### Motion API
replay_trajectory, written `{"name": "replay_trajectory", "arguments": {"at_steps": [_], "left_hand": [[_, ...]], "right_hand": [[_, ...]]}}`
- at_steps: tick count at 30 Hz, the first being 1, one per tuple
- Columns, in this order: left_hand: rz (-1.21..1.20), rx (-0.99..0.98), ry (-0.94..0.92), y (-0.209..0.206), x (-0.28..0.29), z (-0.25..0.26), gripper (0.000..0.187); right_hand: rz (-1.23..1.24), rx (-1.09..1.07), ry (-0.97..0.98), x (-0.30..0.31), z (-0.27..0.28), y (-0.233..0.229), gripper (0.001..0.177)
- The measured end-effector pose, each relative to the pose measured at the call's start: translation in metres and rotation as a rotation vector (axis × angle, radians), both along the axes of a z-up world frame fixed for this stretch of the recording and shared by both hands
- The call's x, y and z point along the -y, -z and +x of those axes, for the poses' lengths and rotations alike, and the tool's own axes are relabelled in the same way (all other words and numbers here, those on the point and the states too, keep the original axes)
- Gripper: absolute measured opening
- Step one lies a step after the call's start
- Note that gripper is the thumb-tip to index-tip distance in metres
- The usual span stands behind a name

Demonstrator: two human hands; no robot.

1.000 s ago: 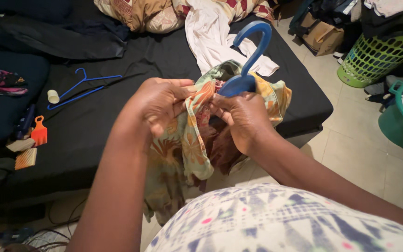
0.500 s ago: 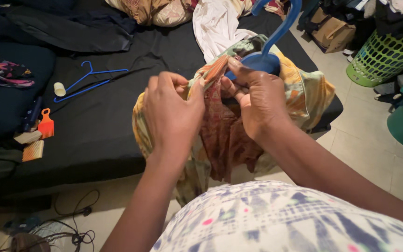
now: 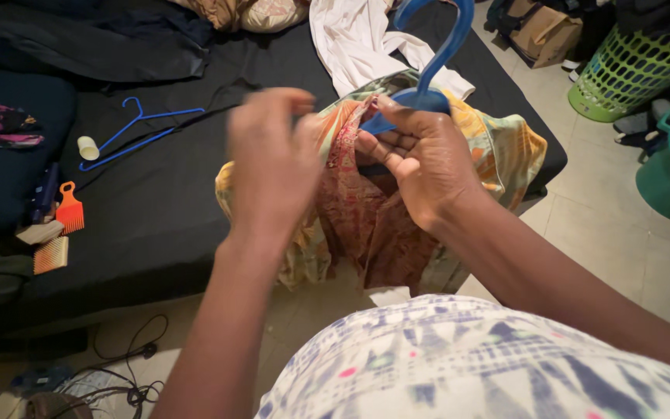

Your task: The person places a patterned shirt onto a blue hanger, adjusts the collar and sleeves, and hangs it in a closet. Then the person places a white shirt onto a blue hanger, buttons the collar, and hangs it in the same closet.

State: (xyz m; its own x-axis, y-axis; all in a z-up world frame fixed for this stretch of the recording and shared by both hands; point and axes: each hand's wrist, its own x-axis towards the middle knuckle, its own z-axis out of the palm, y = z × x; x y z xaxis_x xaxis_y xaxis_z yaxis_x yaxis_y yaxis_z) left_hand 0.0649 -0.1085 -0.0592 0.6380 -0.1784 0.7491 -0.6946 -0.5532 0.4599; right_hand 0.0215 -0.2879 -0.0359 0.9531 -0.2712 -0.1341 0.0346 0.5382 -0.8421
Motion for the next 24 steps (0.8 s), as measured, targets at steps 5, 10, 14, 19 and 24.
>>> {"name": "replay_trajectory", "arguments": {"at_steps": [5,10,14,19,24], "left_hand": [[0.288,-0.402,0.089,-0.002,0.023,-0.01,0.042],[0.211,-0.672,0.065,-0.008,0.016,-0.02,0.034],[0.114,-0.588,0.079,-0.013,0.019,-0.033,0.035],[0.107,-0.434,0.059,-0.018,0.012,-0.031,0.039],[0.261,-0.256,0.081,-0.021,0.008,-0.034,0.04]], "right_hand": [[-0.001,-0.084,-0.137,0.0,-0.007,0.007,0.018],[0.039,-0.235,-0.264,0.01,-0.013,0.0,0.021],[-0.237,-0.196,-0.58,0.052,-0.02,-0.022,0.026],[-0.645,-0.155,-0.37,0.13,0.003,-0.047,0.046],[-0.971,-0.254,-0.393,0.097,0.038,-0.029,0.026]]}}
